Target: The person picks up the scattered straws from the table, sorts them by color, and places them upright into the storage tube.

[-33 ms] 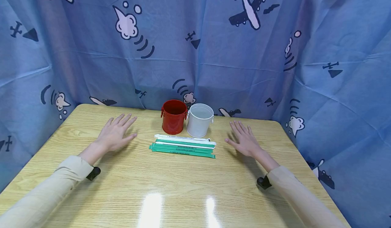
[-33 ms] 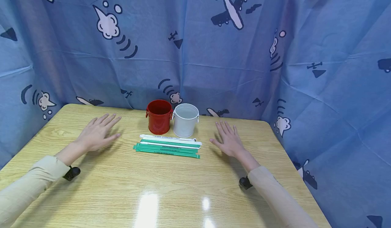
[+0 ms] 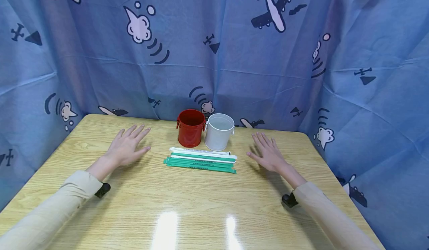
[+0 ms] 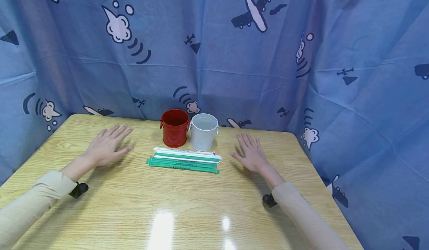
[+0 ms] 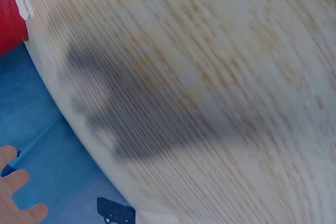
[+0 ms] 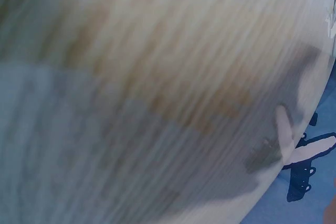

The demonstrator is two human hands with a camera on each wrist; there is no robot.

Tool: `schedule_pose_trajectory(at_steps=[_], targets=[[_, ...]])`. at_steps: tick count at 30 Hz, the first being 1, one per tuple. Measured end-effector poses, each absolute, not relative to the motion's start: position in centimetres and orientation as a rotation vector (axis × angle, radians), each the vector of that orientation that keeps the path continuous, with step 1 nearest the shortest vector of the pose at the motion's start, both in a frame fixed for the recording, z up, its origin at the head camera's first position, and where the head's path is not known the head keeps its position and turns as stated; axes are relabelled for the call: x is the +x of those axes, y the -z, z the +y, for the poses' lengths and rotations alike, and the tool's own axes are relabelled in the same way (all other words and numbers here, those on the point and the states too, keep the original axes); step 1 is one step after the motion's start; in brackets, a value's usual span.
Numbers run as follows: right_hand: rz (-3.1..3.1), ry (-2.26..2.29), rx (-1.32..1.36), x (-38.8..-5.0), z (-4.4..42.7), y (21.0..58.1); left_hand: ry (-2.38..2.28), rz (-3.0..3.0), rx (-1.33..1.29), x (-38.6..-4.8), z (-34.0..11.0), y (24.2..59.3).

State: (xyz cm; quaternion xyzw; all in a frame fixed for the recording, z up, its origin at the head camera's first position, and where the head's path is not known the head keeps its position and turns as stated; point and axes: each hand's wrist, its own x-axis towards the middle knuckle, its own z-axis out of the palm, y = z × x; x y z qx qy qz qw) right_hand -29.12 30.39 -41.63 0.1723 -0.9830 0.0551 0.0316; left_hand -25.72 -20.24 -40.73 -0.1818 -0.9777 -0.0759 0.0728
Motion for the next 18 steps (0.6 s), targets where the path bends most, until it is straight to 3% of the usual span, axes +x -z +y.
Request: schedule_pose_trajectory(at_steps=[18], targets=[[-2.973,-0.237,0.557,-29.22,30.16,41.25,0.216,-2.927,-0.533,-25.75,-20.24,40.58]])
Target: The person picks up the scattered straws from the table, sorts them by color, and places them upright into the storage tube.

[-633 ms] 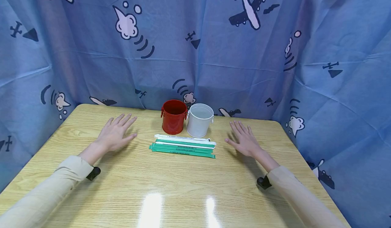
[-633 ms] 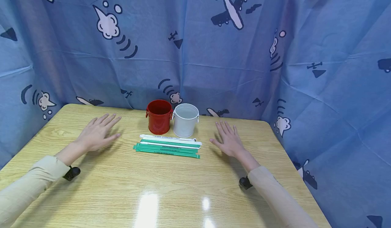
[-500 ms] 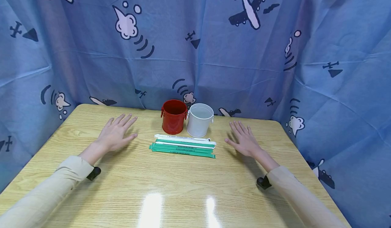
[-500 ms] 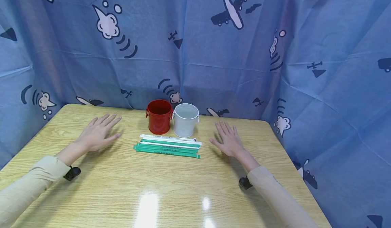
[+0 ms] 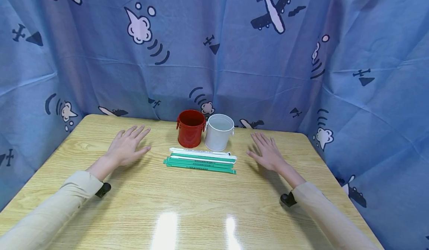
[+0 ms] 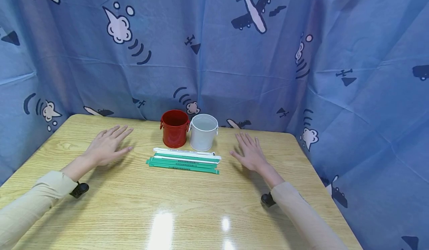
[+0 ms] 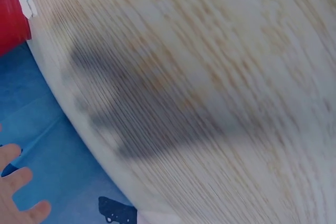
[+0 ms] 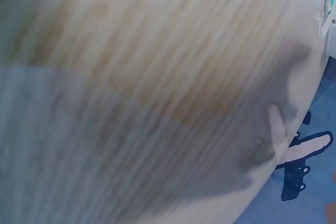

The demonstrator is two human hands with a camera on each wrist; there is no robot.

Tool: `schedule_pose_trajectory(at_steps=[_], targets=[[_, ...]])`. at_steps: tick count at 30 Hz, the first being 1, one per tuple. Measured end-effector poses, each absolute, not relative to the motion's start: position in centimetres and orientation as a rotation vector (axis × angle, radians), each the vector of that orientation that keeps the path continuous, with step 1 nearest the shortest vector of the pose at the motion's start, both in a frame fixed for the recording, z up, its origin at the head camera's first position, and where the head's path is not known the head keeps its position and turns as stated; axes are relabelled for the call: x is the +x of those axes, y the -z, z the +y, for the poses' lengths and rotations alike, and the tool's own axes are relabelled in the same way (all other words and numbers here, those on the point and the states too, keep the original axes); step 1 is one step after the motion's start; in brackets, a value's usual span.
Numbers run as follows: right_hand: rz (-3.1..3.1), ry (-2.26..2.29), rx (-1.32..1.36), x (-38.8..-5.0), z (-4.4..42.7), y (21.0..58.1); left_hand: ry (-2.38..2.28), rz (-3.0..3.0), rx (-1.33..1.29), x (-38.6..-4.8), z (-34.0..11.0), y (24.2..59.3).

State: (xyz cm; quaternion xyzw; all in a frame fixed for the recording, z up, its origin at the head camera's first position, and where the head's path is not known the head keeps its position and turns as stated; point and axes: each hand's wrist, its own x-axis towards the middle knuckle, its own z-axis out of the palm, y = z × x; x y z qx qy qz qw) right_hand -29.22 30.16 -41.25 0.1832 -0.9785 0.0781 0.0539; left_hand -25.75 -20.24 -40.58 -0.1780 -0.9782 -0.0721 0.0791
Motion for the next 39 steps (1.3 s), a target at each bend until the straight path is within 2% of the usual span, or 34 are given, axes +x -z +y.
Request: schedule_pose_trajectory(at_steps=[12,21,30,39], targets=[[-2.841,-0.336,0.584,-29.4,29.8,40.0,0.331,-2.928,-0.499,-25.9,-19.8,40.4],[-2.741,-0.41,0.588,-29.7,29.6,39.8,0.654,-2.939,-0.395,-26.3,-19.3,40.3],[-2.741,-0.759,0.479,-30.2,28.9,39.1,1.137,-2.851,-0.282,-26.9,-18.3,39.7],[-2.682,-0.834,0.46,-29.9,27.5,38.5,1.385,-2.815,-0.165,-27.6,-17.3,39.3]])
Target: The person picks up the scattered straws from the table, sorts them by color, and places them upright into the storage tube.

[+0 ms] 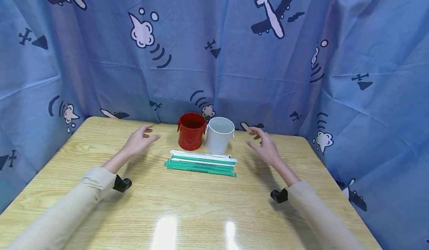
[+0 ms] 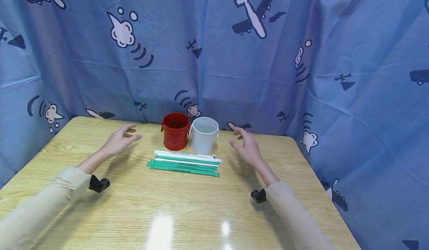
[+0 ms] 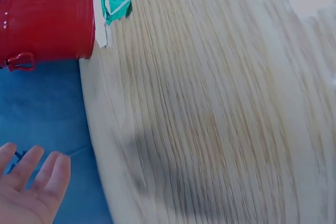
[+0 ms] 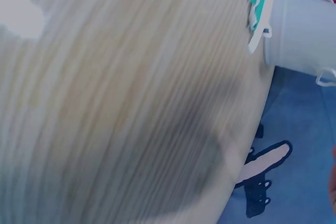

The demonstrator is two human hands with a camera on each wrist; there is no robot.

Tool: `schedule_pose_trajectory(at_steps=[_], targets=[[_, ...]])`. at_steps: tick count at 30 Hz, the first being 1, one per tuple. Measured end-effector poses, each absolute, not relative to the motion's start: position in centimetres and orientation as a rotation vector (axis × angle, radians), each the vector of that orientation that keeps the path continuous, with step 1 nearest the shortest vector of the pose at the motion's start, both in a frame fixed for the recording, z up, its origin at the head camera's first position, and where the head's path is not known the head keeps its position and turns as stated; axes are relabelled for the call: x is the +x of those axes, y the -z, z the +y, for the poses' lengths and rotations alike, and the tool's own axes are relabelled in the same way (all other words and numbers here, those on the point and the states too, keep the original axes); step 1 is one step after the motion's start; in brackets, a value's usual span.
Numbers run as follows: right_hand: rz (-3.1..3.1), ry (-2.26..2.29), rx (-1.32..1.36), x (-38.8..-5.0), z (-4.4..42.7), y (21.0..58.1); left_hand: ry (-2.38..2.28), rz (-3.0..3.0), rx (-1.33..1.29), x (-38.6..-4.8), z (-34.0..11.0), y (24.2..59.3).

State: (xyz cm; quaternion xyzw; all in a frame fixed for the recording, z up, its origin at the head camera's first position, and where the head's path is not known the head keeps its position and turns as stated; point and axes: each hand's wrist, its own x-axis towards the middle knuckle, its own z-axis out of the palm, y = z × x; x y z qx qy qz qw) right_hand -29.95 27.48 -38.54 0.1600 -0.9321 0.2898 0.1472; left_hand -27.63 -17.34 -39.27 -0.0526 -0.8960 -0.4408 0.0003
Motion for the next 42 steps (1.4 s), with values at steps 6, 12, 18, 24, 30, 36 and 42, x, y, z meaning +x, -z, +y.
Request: schedule_pose_trajectory(at_steps=[6,12,18,24,30,36,42], targets=[[-2.641,-0.899,0.487,-29.8,26.4,38.4,1.47,-2.781,-0.14,-28.0,-16.7,39.6],[-2.622,-0.878,0.539,-29.7,25.5,38.3,1.531,-2.731,-0.123,-28.5,-16.1,39.8],[-2.599,-0.917,0.578,-29.4,24.5,38.3,1.61,-2.699,-0.123,-28.9,-15.6,39.8],[-2.582,-0.989,0.61,-29.1,23.1,38.2,1.674,-2.671,-0.124,-29.3,-15.0,39.9],[-2.587,-1.087,0.643,-28.9,22.1,38.2,1.719,-2.667,-0.129,-29.6,-14.1,39.8],[-2.58,-1.155,0.654,-28.8,21.3,38.3,1.79,-2.646,-0.13,-30.2,-13.3,39.8],[-2.582,-1.215,0.702,-28.4,20.6,38.5,1.82,-2.629,-0.147,-30.9,-12.5,40.0]])
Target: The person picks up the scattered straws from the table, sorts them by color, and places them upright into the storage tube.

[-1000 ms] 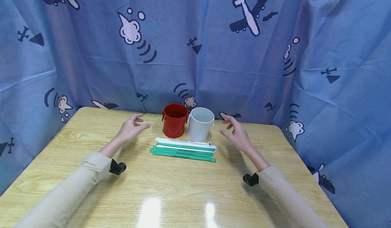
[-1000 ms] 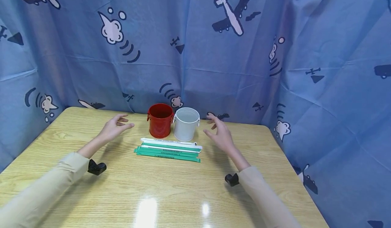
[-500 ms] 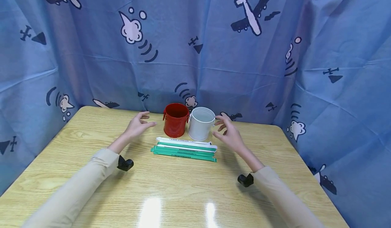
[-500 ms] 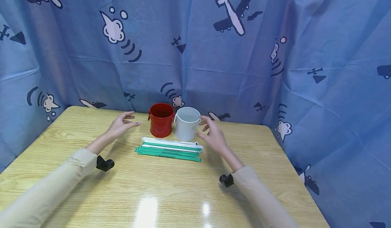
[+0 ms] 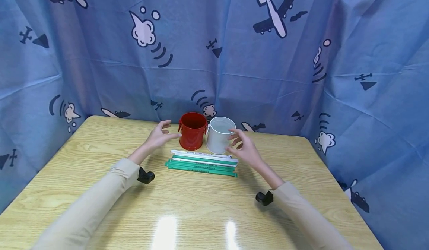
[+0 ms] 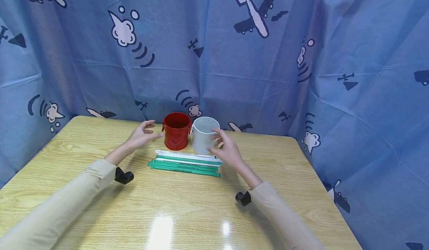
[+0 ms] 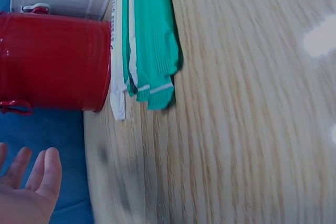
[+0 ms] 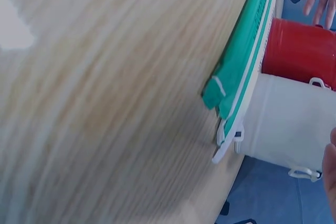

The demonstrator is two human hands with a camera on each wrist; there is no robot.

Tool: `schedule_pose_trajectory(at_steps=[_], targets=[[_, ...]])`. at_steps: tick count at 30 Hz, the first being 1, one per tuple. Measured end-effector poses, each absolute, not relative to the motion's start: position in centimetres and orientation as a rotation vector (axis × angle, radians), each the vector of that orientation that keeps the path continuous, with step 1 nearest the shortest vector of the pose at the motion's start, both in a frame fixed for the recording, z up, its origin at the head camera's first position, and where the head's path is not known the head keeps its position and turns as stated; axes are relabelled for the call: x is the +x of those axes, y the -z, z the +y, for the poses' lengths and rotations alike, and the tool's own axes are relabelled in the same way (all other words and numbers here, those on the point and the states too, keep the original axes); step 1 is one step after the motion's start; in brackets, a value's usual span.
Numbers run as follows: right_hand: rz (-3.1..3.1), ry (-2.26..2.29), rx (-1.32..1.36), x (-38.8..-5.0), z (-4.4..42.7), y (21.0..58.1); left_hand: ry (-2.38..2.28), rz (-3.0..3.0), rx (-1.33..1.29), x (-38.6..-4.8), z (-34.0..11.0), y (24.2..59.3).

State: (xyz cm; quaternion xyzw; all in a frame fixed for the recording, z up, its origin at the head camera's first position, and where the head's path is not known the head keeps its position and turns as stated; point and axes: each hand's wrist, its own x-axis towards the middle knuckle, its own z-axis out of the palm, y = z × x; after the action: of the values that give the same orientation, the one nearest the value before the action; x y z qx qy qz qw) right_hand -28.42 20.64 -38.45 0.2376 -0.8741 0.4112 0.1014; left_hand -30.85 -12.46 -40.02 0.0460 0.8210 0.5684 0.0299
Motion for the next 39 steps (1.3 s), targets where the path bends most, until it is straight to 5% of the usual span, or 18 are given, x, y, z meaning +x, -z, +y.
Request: schedule_pose_trajectory(at_steps=[39], targets=[[-2.922,-1.194,0.952,-29.1,17.9,42.2,-1.881,2.402,0.185,-33.5,-9.0,42.0]])
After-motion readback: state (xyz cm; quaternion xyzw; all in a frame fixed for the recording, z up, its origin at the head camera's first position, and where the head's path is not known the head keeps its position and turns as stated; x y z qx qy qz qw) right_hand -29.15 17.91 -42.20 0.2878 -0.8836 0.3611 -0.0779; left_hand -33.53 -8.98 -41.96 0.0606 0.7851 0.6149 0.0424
